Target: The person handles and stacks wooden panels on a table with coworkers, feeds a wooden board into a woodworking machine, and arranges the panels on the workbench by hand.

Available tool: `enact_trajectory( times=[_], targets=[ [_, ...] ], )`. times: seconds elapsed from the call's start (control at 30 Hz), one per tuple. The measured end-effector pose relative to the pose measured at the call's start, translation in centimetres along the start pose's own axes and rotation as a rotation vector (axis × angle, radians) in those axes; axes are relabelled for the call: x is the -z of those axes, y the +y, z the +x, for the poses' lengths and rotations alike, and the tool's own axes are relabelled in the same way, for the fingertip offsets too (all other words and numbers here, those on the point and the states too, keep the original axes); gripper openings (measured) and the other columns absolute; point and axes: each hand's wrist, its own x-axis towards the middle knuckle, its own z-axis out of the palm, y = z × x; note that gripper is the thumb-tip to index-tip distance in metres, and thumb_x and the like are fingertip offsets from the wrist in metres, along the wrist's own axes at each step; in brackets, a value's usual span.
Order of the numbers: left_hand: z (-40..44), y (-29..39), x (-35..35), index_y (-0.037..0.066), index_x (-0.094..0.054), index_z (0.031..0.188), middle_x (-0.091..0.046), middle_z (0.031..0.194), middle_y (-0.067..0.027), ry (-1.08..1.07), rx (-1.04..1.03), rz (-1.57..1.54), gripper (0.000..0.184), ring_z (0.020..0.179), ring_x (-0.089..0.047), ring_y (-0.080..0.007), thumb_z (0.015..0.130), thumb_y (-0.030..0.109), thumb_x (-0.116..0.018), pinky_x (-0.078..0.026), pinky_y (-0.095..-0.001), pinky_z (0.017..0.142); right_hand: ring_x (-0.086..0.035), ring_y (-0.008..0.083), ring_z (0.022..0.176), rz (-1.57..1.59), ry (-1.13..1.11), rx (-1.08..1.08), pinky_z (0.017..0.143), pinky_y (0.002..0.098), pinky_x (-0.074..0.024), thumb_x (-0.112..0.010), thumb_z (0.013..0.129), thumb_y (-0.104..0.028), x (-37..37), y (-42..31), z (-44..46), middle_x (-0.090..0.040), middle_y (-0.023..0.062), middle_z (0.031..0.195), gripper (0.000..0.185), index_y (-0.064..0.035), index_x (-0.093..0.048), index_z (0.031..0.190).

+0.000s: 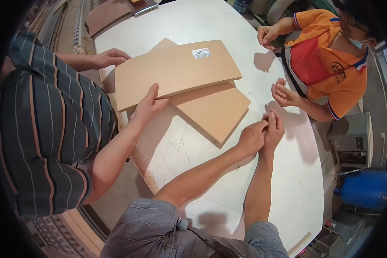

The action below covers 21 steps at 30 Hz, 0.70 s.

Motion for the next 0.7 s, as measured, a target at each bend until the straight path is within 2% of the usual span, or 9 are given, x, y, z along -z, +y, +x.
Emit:
enact_trajectory(
  times=[0.2,0.43,0.53,0.7],
  targets=[
    [1.0,-0.5,-0.7,0.004,-0.069,0.114,-0.074,0.104,-0.0219,0.008,0.052,-0.018,0.02,0.097,-0.071,-0.0424,0.097,0.01,-0.06,-0.055,-0.0481,0.084,-0.061,0.0111,0.083,-0.038,-0.037,-0.021,0.077,0.0263,-0.0498,-0.059,0.109,-0.02,0.1,0.0,0.7,-0.071,0.0047,0.093,0.028,0.0022,-0.073,0.12],
    [1.0,-1.1,-0.3,0.003,-0.068,0.114,-0.074,0.104,-0.0231,0.002,0.051,-0.043,0.021,0.098,-0.071,-0.0425,0.098,0.01,-0.058,-0.055,-0.0478,0.084,-0.06,0.0107,0.082,-0.06,-0.029,-0.034,0.077,0.0266,-0.0495,-0.061,0.107,-0.02,-0.6,-0.2,0.5,-0.07,0.0047,0.091,0.029,0.0023,-0.073,0.12],
    [0.8,-1.2,-0.6,0.002,-0.065,0.109,-0.073,0.098,-0.0251,0.046,-0.013,-0.054,0.016,0.091,-0.071,-0.0444,0.098,0.01,-0.058,-0.055,-0.0521,0.078,-0.059,0.0104,0.082,-0.034,-0.034,-0.024,0.076,0.0265,-0.0484,-0.063,0.106,-0.021,-0.3,0.3,0.6,-0.07,0.0042,0.091,0.029,0.0025,-0.074,0.118],
    [1.3,-1.2,-0.8,0.002,-0.067,0.112,-0.074,0.102,-0.0239,0.02,0.051,-0.046,0.019,0.095,-0.071,-0.0439,0.099,0.01,-0.057,-0.055,-0.0502,0.082,-0.057,0.0096,0.081,-0.035,-0.028,-0.032,0.074,0.0266,-0.0472,-0.062,0.107,-0.021,-0.7,-0.1,0.9,-0.068,0.003,0.09,0.028,0.0026,-0.073,0.117]
  ],
)
